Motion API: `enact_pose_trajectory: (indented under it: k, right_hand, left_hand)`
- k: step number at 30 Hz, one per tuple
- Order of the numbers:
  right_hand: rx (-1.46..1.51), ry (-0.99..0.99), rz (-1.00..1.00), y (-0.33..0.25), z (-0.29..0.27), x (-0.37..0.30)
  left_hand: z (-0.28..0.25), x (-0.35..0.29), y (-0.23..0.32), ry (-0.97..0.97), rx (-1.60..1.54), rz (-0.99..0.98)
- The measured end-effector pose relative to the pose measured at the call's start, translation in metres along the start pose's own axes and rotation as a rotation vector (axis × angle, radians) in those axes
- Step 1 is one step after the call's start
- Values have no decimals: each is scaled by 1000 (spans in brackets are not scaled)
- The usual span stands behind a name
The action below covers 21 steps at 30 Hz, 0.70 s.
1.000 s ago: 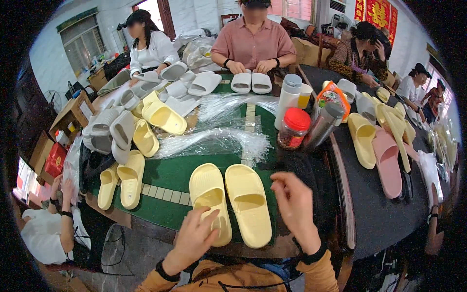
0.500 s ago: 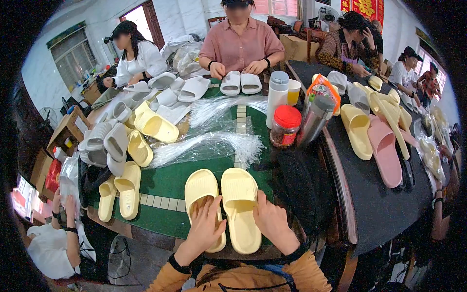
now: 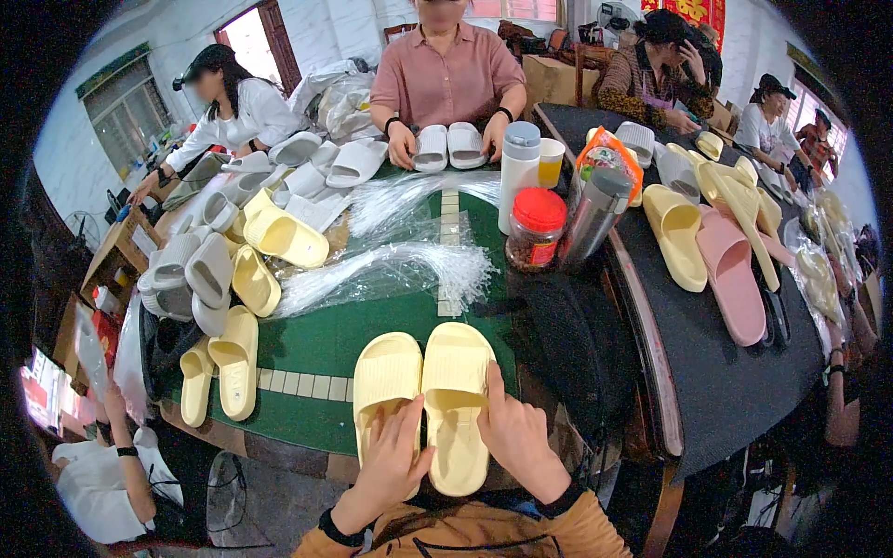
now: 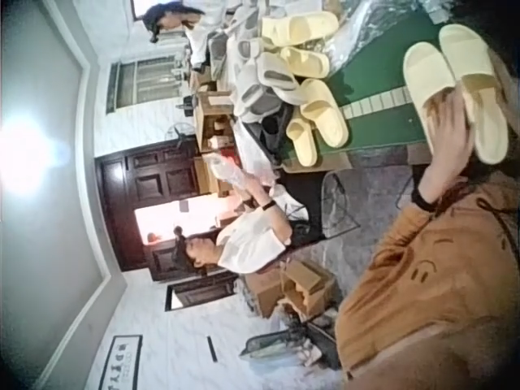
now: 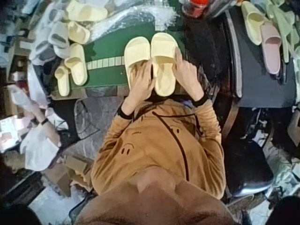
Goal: Assembling and checking yellow slippers at a factory workshop table.
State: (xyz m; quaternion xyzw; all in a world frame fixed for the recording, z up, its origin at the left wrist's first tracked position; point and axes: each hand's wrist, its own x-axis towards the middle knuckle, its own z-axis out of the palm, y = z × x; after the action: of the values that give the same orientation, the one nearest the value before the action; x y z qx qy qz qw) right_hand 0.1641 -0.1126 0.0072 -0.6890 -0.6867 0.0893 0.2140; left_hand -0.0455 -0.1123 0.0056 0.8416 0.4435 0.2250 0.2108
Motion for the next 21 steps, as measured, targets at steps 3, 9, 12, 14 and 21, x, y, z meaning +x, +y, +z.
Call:
enact_pose_trajectory:
  k: [3,9,12,14,21]
  right_hand:
    - [20,-5,-6,6,3,1]
    - [351,15,-18,15,-28,8]
    - [529,164,-108,12,-44,18]
    - [569,310,-187,1,-56,24]
    - [519,361,-311,-20,-89,63]
  left_hand:
    - [18,-2,4,37,240,132]
    - [26,-2,1,20,214,86]
    - [29,-4,4,26,197,79]
    - [31,-8,7,26,202,80]
    - [33,-8,10,-8,182,79]
